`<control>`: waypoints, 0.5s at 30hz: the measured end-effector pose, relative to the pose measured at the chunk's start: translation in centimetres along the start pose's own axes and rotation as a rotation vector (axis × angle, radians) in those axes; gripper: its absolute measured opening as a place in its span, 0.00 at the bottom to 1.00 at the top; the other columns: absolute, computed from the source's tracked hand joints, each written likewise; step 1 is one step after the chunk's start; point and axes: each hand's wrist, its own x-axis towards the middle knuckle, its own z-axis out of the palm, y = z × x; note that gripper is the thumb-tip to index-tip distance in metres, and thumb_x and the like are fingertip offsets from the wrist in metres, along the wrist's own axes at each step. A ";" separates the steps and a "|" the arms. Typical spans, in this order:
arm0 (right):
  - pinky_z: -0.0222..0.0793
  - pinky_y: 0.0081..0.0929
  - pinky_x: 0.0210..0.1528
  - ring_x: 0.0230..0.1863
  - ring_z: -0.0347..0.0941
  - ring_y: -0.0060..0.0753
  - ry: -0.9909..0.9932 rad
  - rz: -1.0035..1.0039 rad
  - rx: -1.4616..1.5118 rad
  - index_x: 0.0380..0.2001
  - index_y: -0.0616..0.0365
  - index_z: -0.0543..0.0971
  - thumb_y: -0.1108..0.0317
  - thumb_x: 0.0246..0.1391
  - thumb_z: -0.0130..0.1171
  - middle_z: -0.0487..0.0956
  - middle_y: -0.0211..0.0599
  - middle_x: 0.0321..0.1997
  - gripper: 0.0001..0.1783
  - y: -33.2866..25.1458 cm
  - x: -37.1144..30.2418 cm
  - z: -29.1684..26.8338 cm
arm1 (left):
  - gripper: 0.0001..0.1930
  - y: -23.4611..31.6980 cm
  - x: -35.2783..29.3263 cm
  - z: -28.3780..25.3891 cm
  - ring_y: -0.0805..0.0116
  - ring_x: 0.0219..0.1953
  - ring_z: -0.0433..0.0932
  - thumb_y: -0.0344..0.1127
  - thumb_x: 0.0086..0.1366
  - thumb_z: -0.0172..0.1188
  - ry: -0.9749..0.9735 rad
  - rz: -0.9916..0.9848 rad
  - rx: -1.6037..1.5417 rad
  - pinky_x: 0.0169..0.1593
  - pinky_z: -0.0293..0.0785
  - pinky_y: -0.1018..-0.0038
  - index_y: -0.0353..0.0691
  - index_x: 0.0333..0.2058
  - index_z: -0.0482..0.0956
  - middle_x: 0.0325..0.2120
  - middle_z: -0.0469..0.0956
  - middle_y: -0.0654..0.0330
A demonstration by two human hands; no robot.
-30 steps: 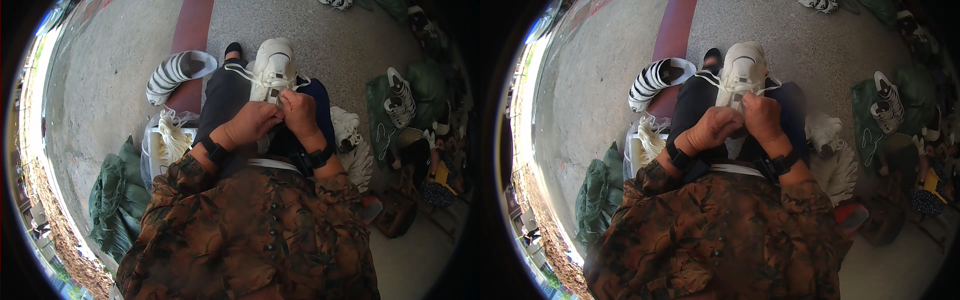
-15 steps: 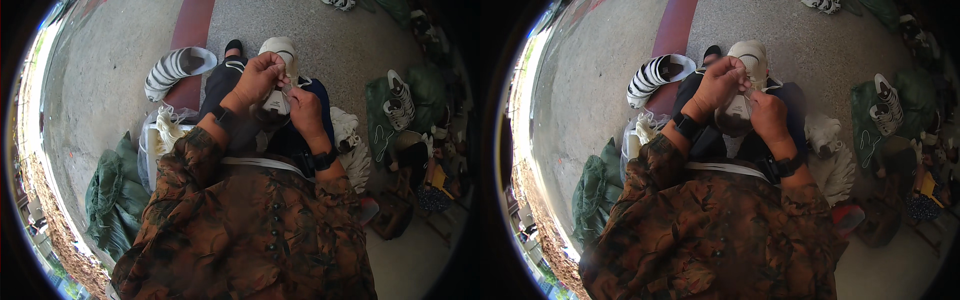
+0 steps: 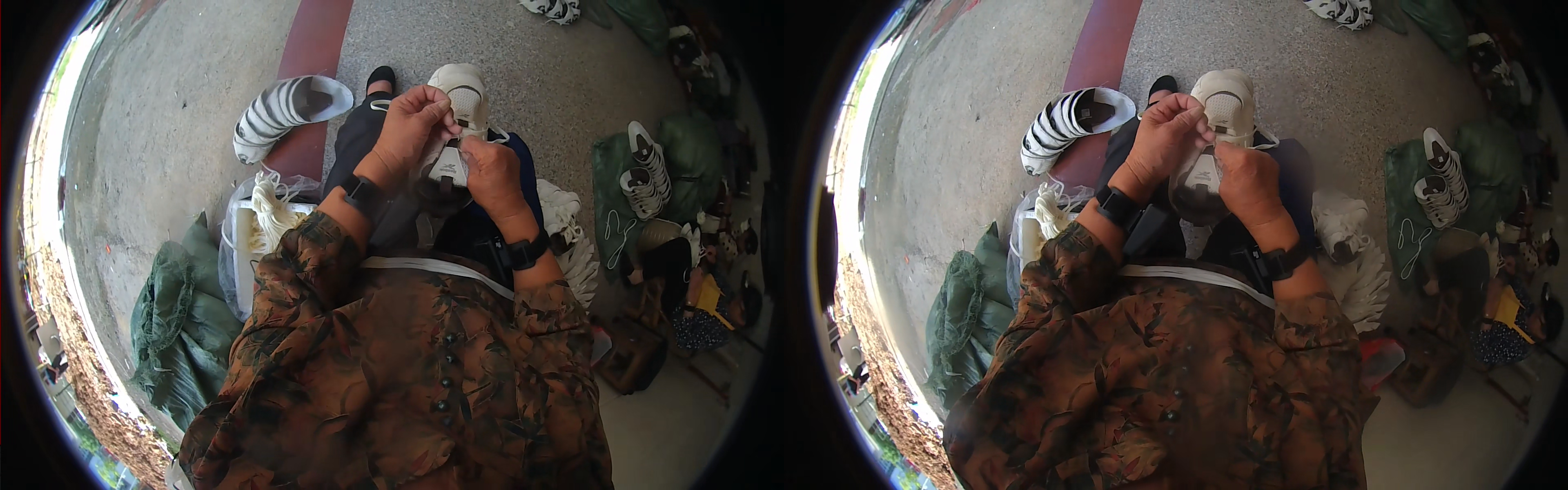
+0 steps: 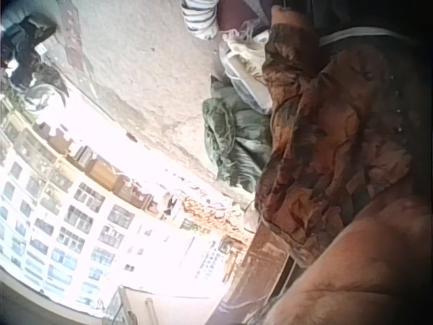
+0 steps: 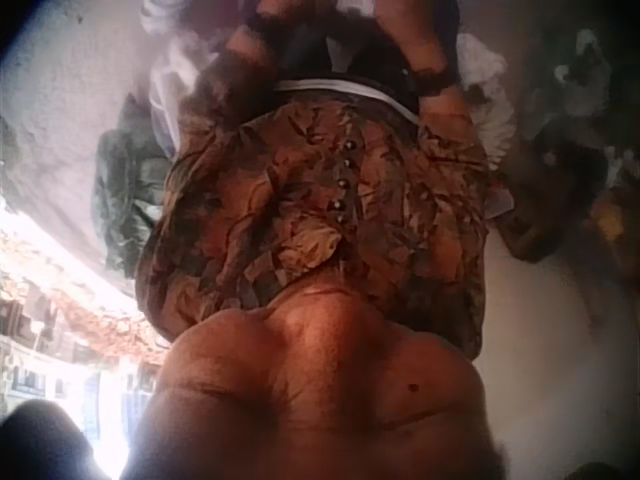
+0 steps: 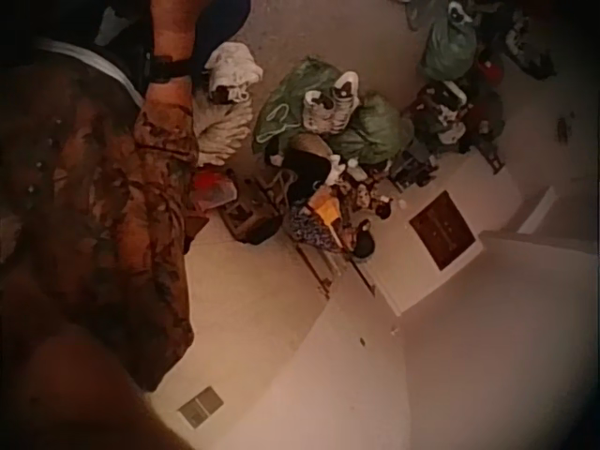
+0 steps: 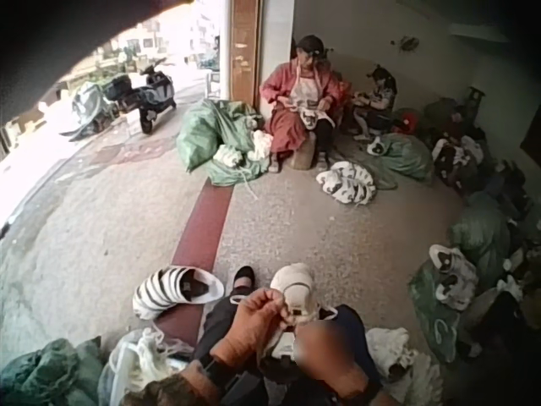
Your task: The person threads a white shoelace through the eyelets of a white sneaker held on their lap. They pull the lace tight and adjust the loops repeatedly to secure the lacing pattern.
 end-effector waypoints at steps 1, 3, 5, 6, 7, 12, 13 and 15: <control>0.68 0.44 0.29 0.28 0.74 0.55 0.012 -0.011 0.005 0.23 0.58 0.74 0.74 0.46 0.51 0.75 0.49 0.22 0.03 0.2 0.0 0.0 | 0.04 0.2 -0.3 -0.2 0.71 0.29 0.77 0.30 0.66 0.50 0.032 0.000 0.052 0.32 0.73 0.79 0.37 0.33 0.72 0.24 0.75 0.61; 0.68 0.44 0.29 0.27 0.74 0.55 -0.028 0.090 0.265 0.22 0.57 0.74 0.74 0.47 0.52 0.75 0.49 0.22 0.03 0.8 -0.2 -0.4 | 0.04 0.7 -1.5 -0.4 0.71 0.28 0.77 0.30 0.66 0.50 0.044 -0.008 0.074 0.32 0.73 0.79 0.37 0.34 0.72 0.24 0.76 0.61; 0.68 0.44 0.28 0.26 0.74 0.54 -0.017 0.119 0.379 0.22 0.57 0.74 0.73 0.47 0.52 0.75 0.49 0.22 0.03 1.0 -0.2 -0.2 | 0.04 0.9 -1.9 -0.4 0.72 0.28 0.77 0.30 0.66 0.50 0.054 -0.010 0.077 0.32 0.73 0.79 0.37 0.34 0.72 0.24 0.76 0.61; 0.68 0.44 0.28 0.26 0.74 0.54 0.017 0.098 0.364 0.21 0.57 0.74 0.73 0.47 0.52 0.75 0.49 0.21 0.04 0.8 -0.1 0.1 | 0.04 0.7 -2.1 -0.5 0.72 0.28 0.77 0.30 0.66 0.50 0.057 -0.009 0.070 0.32 0.73 0.79 0.37 0.34 0.72 0.24 0.76 0.61; 0.68 0.44 0.27 0.25 0.74 0.54 0.050 0.076 0.349 0.21 0.57 0.74 0.73 0.47 0.52 0.75 0.49 0.21 0.04 0.7 0.0 0.4 | 0.04 0.7 -2.2 -0.6 0.71 0.28 0.77 0.30 0.66 0.50 0.060 -0.007 0.063 0.32 0.73 0.79 0.37 0.34 0.72 0.24 0.76 0.61; 0.68 0.43 0.26 0.24 0.74 0.52 0.083 -0.039 -0.099 0.20 0.57 0.74 0.72 0.44 0.54 0.73 0.50 0.17 0.03 -0.3 -0.4 1.3 | 0.03 1.0 -2.4 -0.4 0.73 0.28 0.76 0.30 0.65 0.51 0.071 -0.027 0.083 0.33 0.73 0.79 0.36 0.34 0.72 0.27 0.76 0.60; 0.69 0.43 0.26 0.24 0.74 0.52 0.069 -0.061 -0.161 0.20 0.57 0.73 0.72 0.43 0.55 0.73 0.50 0.17 0.03 -0.4 -0.4 1.3 | 0.03 1.0 -2.5 -0.4 0.73 0.29 0.76 0.30 0.65 0.52 0.073 -0.037 0.079 0.33 0.73 0.80 0.36 0.34 0.72 0.28 0.76 0.60; 0.69 0.42 0.26 0.24 0.74 0.52 0.038 -0.040 -0.191 0.20 0.57 0.73 0.72 0.41 0.56 0.73 0.50 0.17 0.02 -0.5 -0.4 1.2 | 0.05 0.9 -3.1 0.1 0.70 0.32 0.77 0.29 0.60 0.57 0.146 0.101 0.291 0.35 0.74 0.77 0.36 0.34 0.71 0.33 0.74 0.58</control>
